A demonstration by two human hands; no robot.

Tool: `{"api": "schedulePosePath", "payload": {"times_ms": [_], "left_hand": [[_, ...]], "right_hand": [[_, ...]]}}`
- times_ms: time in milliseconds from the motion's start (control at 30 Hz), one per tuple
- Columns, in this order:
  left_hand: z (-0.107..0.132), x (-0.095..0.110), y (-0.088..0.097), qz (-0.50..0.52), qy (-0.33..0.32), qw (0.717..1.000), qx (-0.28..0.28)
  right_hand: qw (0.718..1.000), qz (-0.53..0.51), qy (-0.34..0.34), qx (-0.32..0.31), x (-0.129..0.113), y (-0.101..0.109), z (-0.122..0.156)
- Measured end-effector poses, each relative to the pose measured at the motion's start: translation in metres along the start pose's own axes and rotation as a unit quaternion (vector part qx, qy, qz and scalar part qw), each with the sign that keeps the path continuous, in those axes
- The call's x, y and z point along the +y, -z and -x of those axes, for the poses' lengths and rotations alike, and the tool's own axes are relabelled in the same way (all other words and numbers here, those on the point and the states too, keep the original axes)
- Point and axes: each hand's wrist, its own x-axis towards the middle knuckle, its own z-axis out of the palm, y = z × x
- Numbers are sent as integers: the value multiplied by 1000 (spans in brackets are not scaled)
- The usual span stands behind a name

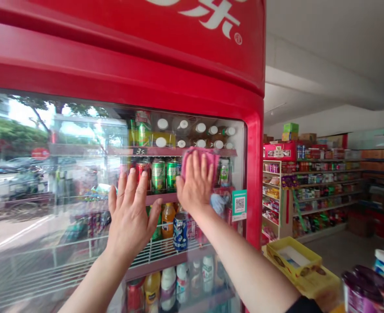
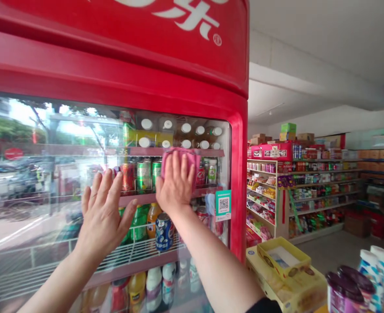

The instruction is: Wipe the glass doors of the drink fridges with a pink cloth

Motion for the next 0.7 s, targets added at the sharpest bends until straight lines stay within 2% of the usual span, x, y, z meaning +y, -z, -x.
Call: {"api": "schedulePosePath", "payload": {"times_ms": [67,133,200,267,333,400,500,600,700], "left_hand": [[-1,-2,0,-3,4,1000,-1],[-1,-1,0,-2,3,1000,-3],[-2,1,-1,0,-3,1000,-4],[-2,2,-2,1,-9,1000,-1],[-3,0,-1,0,-11,1000,3],[-3,-5,0,0,-11,1000,6],[-4,-17,5,-3,-14,1000,10],[-2,-35,12,-11,-15,1000,9],[2,-57,20,-23,-11,1000,4]], "right_hand": [[991,-5,114,-66,-15,3,6],[977,4,189,-96,-11,10,9],[964,13,241,-110,11,20,10],[958,28,259,-122,42,32,8],[965,55,225,-121,76,43,5],[978,88,157,-102,106,52,4],[990,123,49,-54,134,56,2],[990,135,-40,-8,130,45,-2],[983,139,-116,29,99,29,-7]]}}
